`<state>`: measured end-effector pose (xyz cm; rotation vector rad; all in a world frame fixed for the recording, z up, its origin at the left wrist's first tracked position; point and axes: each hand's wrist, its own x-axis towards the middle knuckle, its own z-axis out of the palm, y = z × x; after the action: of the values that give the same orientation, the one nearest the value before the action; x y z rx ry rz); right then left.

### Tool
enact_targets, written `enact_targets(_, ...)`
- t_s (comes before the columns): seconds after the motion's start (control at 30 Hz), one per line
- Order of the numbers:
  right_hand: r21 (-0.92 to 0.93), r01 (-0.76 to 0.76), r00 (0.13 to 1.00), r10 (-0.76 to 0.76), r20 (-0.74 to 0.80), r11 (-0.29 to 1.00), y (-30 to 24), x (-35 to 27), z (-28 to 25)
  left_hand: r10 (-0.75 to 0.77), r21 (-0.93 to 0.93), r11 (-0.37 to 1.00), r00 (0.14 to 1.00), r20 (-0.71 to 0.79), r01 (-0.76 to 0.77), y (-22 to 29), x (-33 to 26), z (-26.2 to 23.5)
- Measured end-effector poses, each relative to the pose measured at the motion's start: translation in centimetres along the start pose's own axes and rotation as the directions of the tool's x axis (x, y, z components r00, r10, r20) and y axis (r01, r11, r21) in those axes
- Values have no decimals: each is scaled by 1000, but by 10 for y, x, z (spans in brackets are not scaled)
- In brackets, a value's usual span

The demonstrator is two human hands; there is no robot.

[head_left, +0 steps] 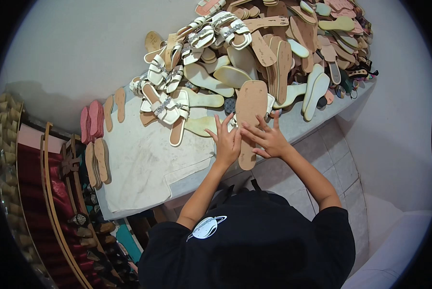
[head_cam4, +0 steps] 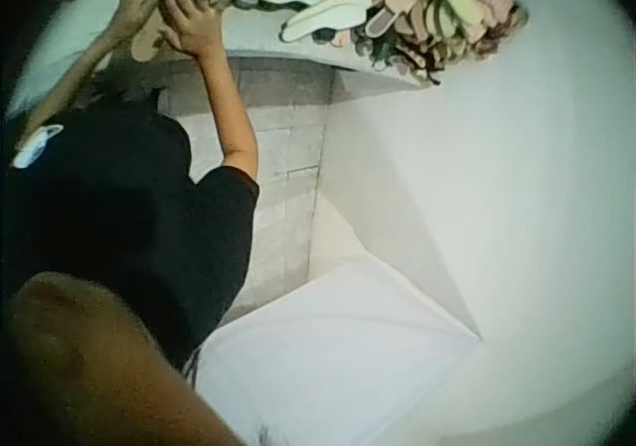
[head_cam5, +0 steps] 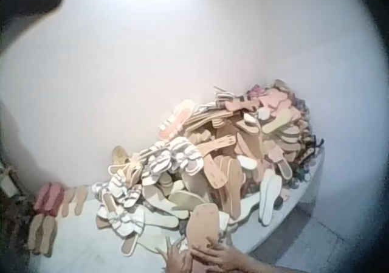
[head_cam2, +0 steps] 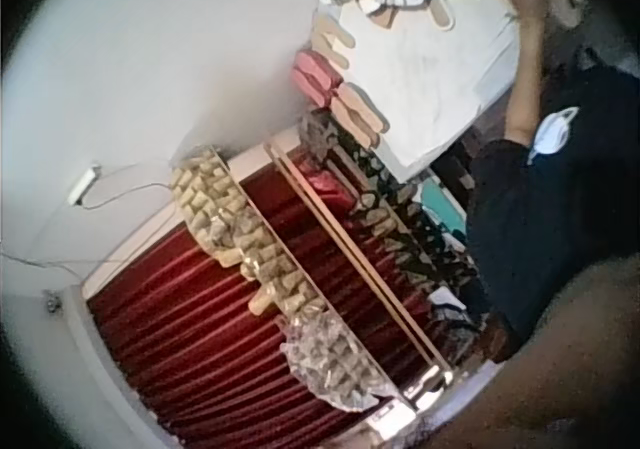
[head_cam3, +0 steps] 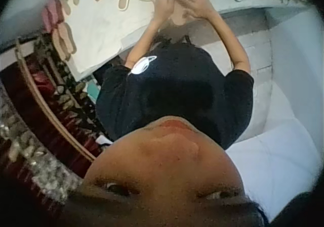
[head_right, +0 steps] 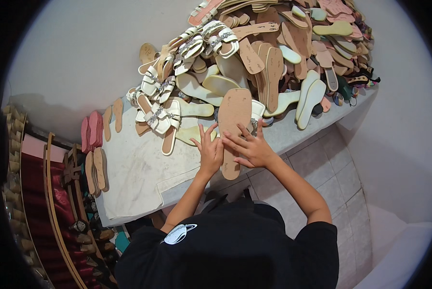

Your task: Organizing shoe soles on a worktable.

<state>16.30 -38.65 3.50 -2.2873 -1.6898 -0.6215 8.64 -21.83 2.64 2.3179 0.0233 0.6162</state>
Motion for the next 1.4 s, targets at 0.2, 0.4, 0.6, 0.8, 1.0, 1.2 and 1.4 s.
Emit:
enact_targets(0.2,51,126,988,-130,87,991,11,23,7,22,-10,1000,1000,8,-22,-7,-21,-9)
enact_targets(0.4,73,175,954,-188,234,982,45,56,5,25,90,996,999,43,-29,-10,-38,-30)
enact_targets(0.6,-190,-312,950,306,-61,931,17,98,10,-112,31,993,993,-33,113,-42,-58,-51)
enact_targets(0.8,190,-385,917,398,-30,903,-104,99,45,-208,87,971,965,-161,224,-85,-72,-101)
enact_targets(1.0,360,-312,948,314,55,879,-208,143,73,-298,110,935,915,-271,337,-139,-92,-177)
enact_targets(1.2,450,-233,972,224,74,862,-275,209,109,-315,162,904,874,-371,395,-201,-107,-260)
enact_targets(1.4,448,-207,978,197,70,870,-326,268,134,-331,149,895,848,-413,421,-246,-116,-323)
